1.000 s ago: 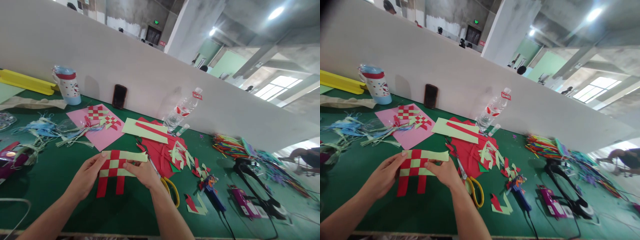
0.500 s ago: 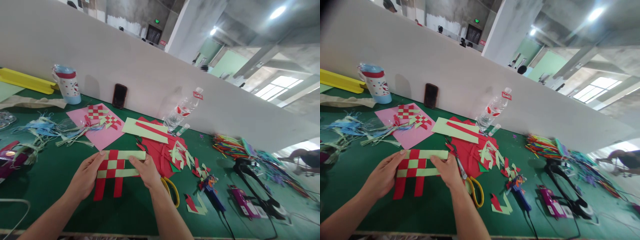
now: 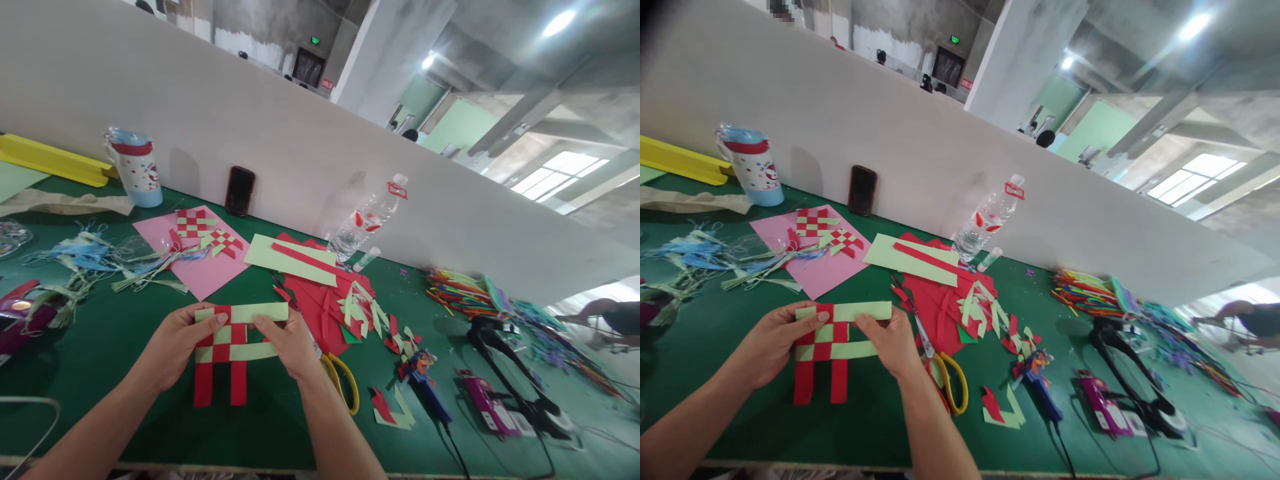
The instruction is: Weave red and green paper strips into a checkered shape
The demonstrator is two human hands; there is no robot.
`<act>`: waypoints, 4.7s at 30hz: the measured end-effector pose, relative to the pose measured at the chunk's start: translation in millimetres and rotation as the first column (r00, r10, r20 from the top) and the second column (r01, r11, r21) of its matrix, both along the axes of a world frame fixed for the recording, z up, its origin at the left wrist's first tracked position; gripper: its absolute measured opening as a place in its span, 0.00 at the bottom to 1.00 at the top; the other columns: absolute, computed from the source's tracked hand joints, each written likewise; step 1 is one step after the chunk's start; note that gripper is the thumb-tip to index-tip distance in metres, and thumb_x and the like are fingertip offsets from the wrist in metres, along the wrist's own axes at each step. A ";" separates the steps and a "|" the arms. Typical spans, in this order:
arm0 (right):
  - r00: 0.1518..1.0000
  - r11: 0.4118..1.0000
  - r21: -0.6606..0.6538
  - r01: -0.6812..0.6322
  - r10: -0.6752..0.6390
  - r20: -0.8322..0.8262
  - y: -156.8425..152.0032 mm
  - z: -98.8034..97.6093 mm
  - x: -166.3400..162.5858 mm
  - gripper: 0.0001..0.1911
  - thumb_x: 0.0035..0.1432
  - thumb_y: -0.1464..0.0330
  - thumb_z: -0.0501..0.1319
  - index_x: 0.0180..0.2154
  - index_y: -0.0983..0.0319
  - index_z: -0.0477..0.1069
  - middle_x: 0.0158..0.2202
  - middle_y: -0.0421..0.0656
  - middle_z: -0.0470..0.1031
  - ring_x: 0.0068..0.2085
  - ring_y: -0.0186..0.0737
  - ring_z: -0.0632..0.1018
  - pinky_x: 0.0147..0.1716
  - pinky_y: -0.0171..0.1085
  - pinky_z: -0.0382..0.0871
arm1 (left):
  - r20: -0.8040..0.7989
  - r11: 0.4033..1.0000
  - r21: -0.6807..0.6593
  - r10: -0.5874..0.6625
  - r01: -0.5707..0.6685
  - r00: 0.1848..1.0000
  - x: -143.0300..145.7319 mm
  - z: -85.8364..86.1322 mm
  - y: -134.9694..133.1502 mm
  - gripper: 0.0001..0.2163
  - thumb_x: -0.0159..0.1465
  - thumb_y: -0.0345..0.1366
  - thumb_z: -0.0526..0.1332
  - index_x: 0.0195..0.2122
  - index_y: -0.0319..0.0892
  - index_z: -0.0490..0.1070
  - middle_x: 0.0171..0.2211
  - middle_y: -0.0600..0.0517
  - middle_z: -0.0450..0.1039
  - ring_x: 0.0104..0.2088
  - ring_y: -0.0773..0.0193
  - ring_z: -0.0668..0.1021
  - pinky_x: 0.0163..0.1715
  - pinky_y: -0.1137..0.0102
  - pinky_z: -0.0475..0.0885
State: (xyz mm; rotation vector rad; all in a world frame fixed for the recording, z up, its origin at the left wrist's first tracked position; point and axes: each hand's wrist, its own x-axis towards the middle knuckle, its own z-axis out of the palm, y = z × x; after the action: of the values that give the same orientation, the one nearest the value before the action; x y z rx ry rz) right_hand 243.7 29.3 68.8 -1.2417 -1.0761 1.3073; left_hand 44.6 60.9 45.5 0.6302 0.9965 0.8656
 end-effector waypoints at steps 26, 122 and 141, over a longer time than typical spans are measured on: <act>0.985 1.000 -0.012 0.018 -0.016 0.169 5.2 0.4 10.2 0.22 0.57 0.52 0.69 0.45 0.61 0.77 0.39 0.44 0.82 0.37 0.42 0.80 0.35 0.37 0.74 | -0.226 0.986 0.098 -0.109 0.134 0.968 -16.5 10.3 14.4 0.23 0.46 0.58 0.77 0.32 0.44 0.82 0.29 0.50 0.84 0.28 0.60 0.82 0.29 0.70 0.77; 0.540 0.745 0.652 -0.145 -0.492 0.683 -16.2 7.5 7.8 0.25 0.66 0.65 0.66 0.61 0.57 0.66 0.57 0.50 0.74 0.60 0.53 0.71 0.58 0.52 0.70 | -0.339 0.755 0.655 0.261 0.028 0.904 -21.4 -4.3 -2.0 0.09 0.65 0.46 0.67 0.40 0.49 0.82 0.44 0.53 0.84 0.41 0.61 0.83 0.39 0.74 0.76; 0.464 0.572 0.749 -0.335 -0.591 0.659 -23.7 7.8 -10.2 0.07 0.65 0.74 0.64 0.39 0.54 0.75 0.37 0.33 0.84 0.47 0.42 0.79 0.68 0.52 0.45 | -0.337 0.024 0.914 0.600 0.405 0.726 -30.1 -14.2 -11.8 0.04 0.67 0.33 0.65 0.41 0.49 0.77 0.46 0.50 0.83 0.53 0.55 0.82 0.50 0.63 0.79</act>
State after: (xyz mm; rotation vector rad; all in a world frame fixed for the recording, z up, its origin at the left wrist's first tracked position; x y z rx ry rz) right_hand 233.5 5.6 76.6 -1.1576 -1.9497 -0.2904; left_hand 14.5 49.1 31.3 2.4204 0.9013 1.5532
